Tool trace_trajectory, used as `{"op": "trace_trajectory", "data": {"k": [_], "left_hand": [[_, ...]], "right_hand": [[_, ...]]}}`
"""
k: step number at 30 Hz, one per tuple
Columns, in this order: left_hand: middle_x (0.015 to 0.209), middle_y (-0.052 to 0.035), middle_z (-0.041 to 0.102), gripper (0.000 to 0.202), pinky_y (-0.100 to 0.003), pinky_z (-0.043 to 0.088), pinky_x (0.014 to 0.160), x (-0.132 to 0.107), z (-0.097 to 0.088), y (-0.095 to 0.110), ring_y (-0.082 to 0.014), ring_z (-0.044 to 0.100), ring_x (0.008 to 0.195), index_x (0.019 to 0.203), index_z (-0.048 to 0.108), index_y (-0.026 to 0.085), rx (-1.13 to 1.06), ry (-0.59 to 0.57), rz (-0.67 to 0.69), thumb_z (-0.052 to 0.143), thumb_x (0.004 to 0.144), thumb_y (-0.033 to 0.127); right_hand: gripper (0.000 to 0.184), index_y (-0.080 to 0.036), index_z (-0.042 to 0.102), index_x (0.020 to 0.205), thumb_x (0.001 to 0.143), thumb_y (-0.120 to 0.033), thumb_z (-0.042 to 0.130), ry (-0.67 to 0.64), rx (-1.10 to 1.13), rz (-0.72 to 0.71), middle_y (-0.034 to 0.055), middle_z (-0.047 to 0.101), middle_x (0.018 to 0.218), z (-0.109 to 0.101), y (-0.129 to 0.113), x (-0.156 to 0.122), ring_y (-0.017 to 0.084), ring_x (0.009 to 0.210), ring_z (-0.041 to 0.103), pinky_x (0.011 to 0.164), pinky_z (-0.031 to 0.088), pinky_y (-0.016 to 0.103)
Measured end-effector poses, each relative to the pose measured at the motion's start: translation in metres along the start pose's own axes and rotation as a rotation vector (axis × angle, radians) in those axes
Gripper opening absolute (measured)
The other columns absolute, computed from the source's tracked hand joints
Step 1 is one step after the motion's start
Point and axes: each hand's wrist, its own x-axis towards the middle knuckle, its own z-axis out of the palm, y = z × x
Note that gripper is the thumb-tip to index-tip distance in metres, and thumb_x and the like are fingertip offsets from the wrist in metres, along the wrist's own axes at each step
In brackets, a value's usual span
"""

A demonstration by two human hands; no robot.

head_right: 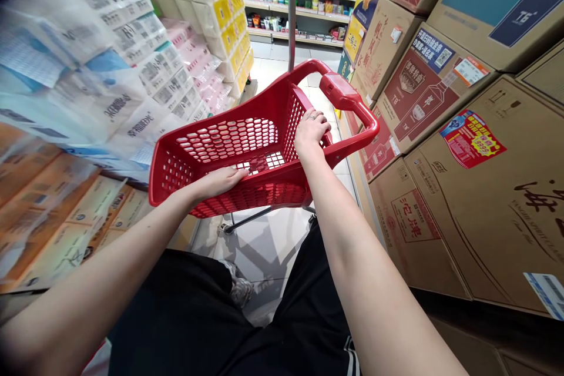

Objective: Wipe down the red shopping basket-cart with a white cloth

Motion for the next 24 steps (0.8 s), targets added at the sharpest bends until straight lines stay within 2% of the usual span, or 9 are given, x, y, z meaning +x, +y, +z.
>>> {"op": "trace_trajectory", "data": {"k": [4, 6, 11, 15, 19, 24], "left_hand": [[0.083, -0.0105, 0.072, 0.06, -0.032, 0.044, 0.072, 0.014, 0.008, 0.019, -0.0239, 0.063, 0.076, 0.07, 0.064, 0.019, -0.091, 0.047, 0.106, 0.023, 0.092, 0.058], [0.078, -0.0078, 0.07, 0.059, -0.031, 0.043, 0.07, 0.016, 0.011, 0.024, -0.0219, 0.061, 0.073, 0.068, 0.061, 0.019, -0.141, 0.073, 0.159, 0.024, 0.092, 0.058], [0.059, 0.0003, 0.052, 0.054, -0.026, 0.035, 0.058, 0.01, 0.01, 0.025, -0.0142, 0.047, 0.059, 0.058, 0.048, 0.02, -0.313, 0.135, 0.241, 0.033, 0.09, 0.061], [0.055, 0.0025, 0.041, 0.052, -0.025, 0.028, 0.054, 0.002, 0.012, 0.025, -0.0108, 0.037, 0.054, 0.055, 0.039, 0.02, -0.324, 0.202, 0.241, 0.041, 0.088, 0.06], [0.054, 0.0016, 0.042, 0.051, -0.026, 0.027, 0.054, -0.001, 0.014, 0.023, -0.0113, 0.037, 0.055, 0.054, 0.042, 0.019, -0.376, 0.328, 0.195, 0.04, 0.089, 0.056], [0.054, 0.001, 0.042, 0.049, -0.026, 0.029, 0.054, -0.001, 0.015, 0.017, -0.0118, 0.039, 0.056, 0.053, 0.045, 0.018, -0.537, 0.515, 0.126, 0.04, 0.089, 0.051]], "right_hand": [[0.061, -0.007, 0.02, 0.156, 0.096, -0.016, 0.021, -0.035, -0.002, -0.017, 0.0301, 0.038, 0.144, -0.003, -0.001, 0.0, 0.036, 0.121, 0.045, 0.087, 0.044, 0.053], [0.06, -0.007, 0.021, 0.155, 0.096, -0.017, 0.021, -0.02, -0.006, -0.019, 0.0296, 0.039, 0.144, -0.001, -0.001, 0.002, 0.036, 0.12, 0.045, 0.087, 0.045, 0.053], [0.057, -0.008, 0.028, 0.153, 0.097, -0.019, 0.021, 0.017, -0.003, -0.025, 0.029, 0.042, 0.142, 0.004, -0.001, 0.009, 0.035, 0.118, 0.047, 0.086, 0.045, 0.052], [0.058, -0.006, 0.028, 0.153, 0.096, -0.016, 0.022, 0.021, 0.004, -0.026, 0.0299, 0.042, 0.142, 0.006, -0.002, 0.011, 0.036, 0.119, 0.047, 0.086, 0.044, 0.052], [0.058, -0.008, 0.027, 0.154, 0.097, -0.018, 0.022, 0.006, 0.01, -0.031, 0.029, 0.042, 0.142, 0.003, -0.002, 0.009, 0.036, 0.121, 0.045, 0.087, 0.043, 0.052], [0.06, -0.005, 0.025, 0.154, 0.095, -0.014, 0.025, -0.009, 0.004, -0.025, 0.0305, 0.04, 0.143, 0.001, -0.001, 0.005, 0.036, 0.12, 0.045, 0.087, 0.042, 0.051]]}}
